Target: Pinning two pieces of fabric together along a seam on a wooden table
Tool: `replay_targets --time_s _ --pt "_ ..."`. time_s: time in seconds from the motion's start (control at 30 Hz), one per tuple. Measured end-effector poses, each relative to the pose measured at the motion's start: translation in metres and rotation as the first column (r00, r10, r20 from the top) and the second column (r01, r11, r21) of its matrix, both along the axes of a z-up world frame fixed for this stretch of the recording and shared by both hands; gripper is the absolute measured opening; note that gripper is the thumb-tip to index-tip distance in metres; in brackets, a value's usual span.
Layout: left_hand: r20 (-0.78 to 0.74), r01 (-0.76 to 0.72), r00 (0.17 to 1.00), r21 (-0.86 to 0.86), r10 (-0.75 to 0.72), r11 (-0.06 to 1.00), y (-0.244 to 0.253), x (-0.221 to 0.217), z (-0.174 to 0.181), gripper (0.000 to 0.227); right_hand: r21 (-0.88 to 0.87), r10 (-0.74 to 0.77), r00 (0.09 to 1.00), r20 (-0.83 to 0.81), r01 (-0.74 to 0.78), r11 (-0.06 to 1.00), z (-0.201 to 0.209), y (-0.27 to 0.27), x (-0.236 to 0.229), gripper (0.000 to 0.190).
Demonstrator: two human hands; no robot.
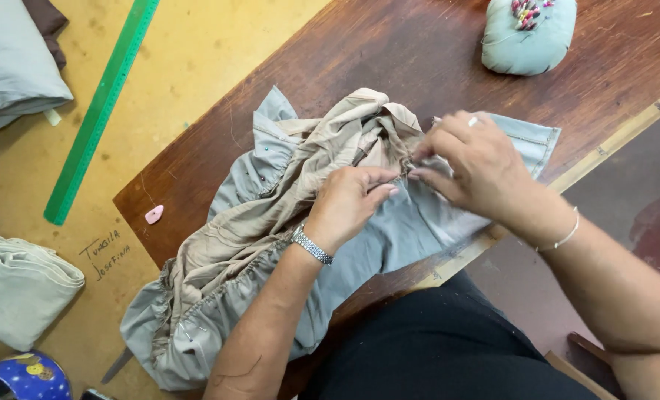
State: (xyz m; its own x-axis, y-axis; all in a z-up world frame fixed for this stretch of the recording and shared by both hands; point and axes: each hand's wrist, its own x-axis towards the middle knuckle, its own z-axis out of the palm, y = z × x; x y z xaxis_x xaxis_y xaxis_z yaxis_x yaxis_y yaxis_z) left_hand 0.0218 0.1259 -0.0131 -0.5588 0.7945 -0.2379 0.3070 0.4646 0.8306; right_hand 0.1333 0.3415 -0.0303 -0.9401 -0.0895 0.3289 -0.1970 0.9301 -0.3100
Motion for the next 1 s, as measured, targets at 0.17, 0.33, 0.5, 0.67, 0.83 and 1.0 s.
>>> replay_targets --time_s 0.17,0.33,0.5,0.67,0.83,1.0 --pt "0.087 -0.036 0.995 -0.024 0.038 0.999 -0.001 -0.001 -0.009 0.031 -0.213 -0.248 0.962 0.112 0.267 0.940 -0.038 -0.049 0.029 0.021" --pt "0.127 -0.040 0.991 -0.038 0.045 0.998 -0.003 -0.002 -0.009 0.034 -0.355 -0.302 0.944 0.134 0.330 0.874 -0.045 -0.063 0.035 0.011" --pt "0.200 -0.049 0.979 0.016 0.045 0.999 -0.003 0.002 -0.006 0.036 -0.461 -0.362 0.916 0.176 0.401 0.791 -0.046 -0.067 0.034 0.019" --pt "0.234 -0.041 0.972 0.003 0.039 0.999 -0.006 0.003 -0.012 0.035 -0.475 -0.340 0.907 0.247 0.419 0.774 -0.042 -0.069 0.035 0.009" --pt "0.276 -0.063 0.959 -0.015 0.065 0.998 -0.009 0.006 -0.011 0.034 -0.444 -0.315 0.894 0.318 0.433 0.784 -0.032 -0.071 0.039 0.009" --pt "0.022 -0.009 1.000 -0.162 0.013 0.987 -0.009 0.007 -0.012 0.033 -0.360 -0.226 0.920 0.319 0.338 0.870 -0.021 -0.076 0.036 0.012"
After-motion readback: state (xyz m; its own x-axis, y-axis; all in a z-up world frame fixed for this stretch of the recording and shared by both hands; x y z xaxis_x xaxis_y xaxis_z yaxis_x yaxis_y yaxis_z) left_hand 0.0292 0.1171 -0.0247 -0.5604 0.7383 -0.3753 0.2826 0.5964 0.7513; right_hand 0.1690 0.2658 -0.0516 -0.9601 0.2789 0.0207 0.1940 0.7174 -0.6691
